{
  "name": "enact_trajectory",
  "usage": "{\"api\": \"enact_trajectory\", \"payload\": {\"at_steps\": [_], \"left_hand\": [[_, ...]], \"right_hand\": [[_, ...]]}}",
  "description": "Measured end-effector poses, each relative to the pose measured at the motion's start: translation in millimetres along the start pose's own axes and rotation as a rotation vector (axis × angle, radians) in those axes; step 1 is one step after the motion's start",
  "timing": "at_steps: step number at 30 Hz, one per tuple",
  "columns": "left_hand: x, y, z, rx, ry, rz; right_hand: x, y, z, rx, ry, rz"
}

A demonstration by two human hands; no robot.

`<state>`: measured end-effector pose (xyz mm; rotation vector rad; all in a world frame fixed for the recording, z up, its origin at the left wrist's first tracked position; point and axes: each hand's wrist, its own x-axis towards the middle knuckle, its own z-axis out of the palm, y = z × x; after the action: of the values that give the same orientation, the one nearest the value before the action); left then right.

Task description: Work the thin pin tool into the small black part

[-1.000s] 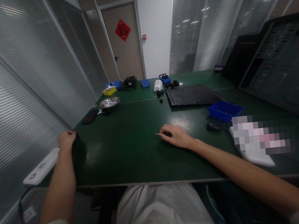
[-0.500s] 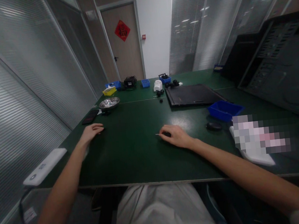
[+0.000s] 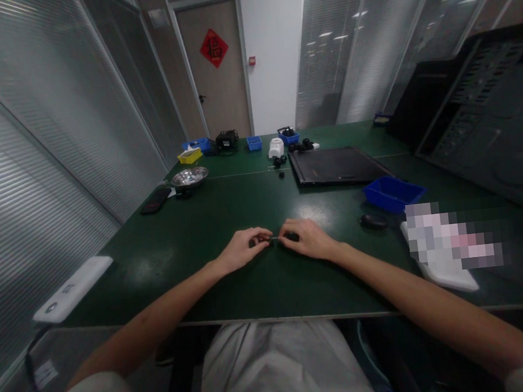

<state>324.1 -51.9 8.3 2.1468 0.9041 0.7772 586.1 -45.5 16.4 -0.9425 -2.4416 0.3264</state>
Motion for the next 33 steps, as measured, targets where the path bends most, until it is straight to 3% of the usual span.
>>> {"api": "enact_trajectory", "payload": {"at_steps": [7,14,33], "left_hand": [[-2.4,-7.4,-4.1,0.088,0.058,-0.022],[-4.3,1.9,-6.0,0.138,0.041,-0.098],[-5.0,-2.0,-4.3,-0.004,0.082,-0.117]], "right_hand": [[-1.2,-4.2,0.6,-0.058,0.018,0.007],[-0.5,-3.6,1.9,-0.083,-0.002,0.021],[-0.6,-4.9,5.5,-0.041,-0.004,-0.006]]}}
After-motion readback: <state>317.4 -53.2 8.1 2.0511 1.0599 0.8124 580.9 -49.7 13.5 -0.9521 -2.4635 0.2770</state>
